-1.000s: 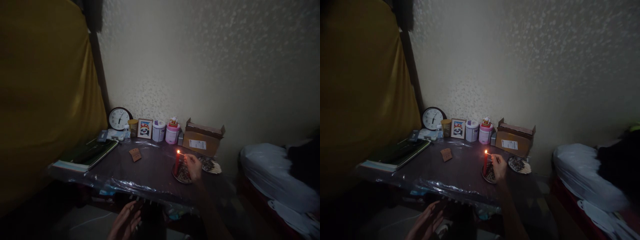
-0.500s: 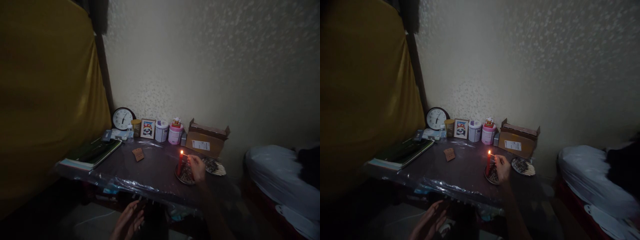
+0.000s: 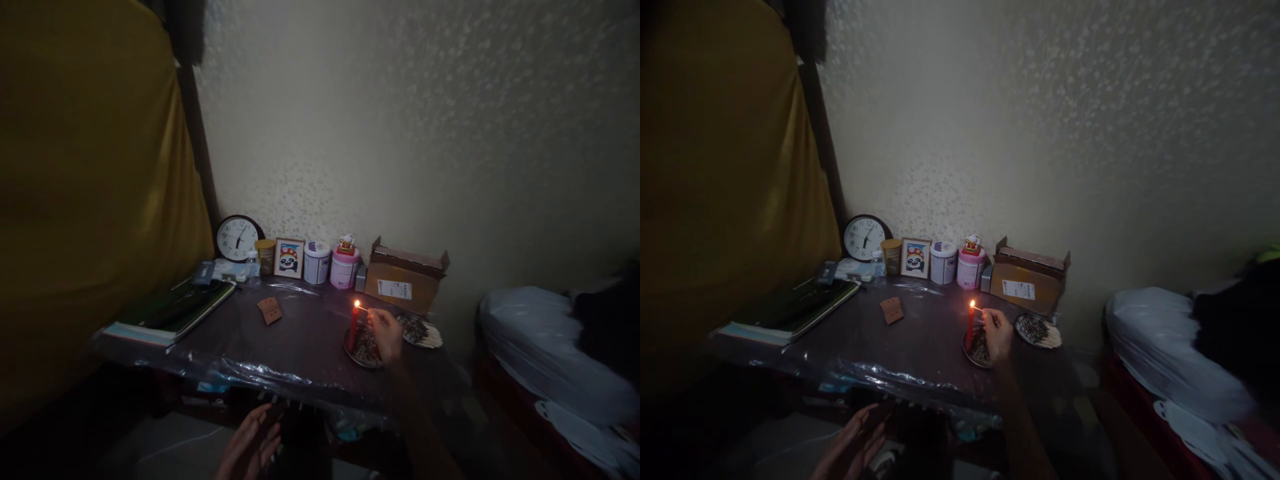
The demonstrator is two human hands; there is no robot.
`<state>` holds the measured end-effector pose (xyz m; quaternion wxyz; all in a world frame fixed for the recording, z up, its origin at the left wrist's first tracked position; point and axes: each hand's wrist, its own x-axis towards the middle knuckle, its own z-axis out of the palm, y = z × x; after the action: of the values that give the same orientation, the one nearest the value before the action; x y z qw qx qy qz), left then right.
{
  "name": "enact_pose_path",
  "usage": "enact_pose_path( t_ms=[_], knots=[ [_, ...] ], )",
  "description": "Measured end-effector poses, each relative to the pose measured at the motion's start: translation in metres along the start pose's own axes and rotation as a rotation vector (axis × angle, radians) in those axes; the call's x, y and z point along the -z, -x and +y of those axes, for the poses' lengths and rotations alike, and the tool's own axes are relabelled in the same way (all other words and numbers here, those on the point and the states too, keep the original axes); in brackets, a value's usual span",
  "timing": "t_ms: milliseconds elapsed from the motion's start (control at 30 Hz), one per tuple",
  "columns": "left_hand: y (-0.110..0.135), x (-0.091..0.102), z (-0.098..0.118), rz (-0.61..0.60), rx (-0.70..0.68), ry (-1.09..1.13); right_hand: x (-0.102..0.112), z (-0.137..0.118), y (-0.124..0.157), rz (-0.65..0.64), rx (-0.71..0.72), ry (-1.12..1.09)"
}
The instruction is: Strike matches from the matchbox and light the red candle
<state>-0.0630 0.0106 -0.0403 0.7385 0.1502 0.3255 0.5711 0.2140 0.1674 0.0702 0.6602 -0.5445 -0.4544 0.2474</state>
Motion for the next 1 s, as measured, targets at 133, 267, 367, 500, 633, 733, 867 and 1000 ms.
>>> enact_pose_path(
  t_ms=[133, 267, 367, 500, 633, 733, 867, 1000],
  knots=[
    [-0.0004, -0.0011, 0.0007, -0.025, -0.019, -0.025, -0.0003, 0.0007, 0.0006, -0.007, 0.0, -0.004],
    [-0.0023, 0.0001, -0.0009, -0.032, -0.033, -0.052, -0.001, 0.0039, 0.0002, -0.007, 0.003, -0.01],
    [-0.0018, 0.0012, -0.0015, -0.024, -0.037, -0.05, -0.0011, 0.0058, -0.0003, -0.009, 0.001, -0.013],
    [-0.002, 0.0015, -0.0006, -0.039, -0.019, -0.057, -0.001, 0.0052, -0.0005, 0.001, -0.006, -0.011],
    [-0.0017, -0.0001, 0.0006, -0.034, -0.017, -0.05, -0.001, 0.0032, -0.0003, 0.003, -0.009, -0.008],
    [-0.0004, -0.0014, 0.0012, -0.012, -0.013, -0.051, -0.0007, 0.0023, -0.0001, 0.004, -0.004, -0.002],
    [-0.0006, -0.0005, 0.0006, 0.005, -0.017, -0.054, -0.0001, 0.0017, 0.0002, 0.001, 0.002, 0.006],
    [-0.001, 0.0014, -0.0003, -0.002, -0.026, -0.06, -0.0002, 0.0013, 0.0004, -0.003, 0.002, 0.005]
  ],
)
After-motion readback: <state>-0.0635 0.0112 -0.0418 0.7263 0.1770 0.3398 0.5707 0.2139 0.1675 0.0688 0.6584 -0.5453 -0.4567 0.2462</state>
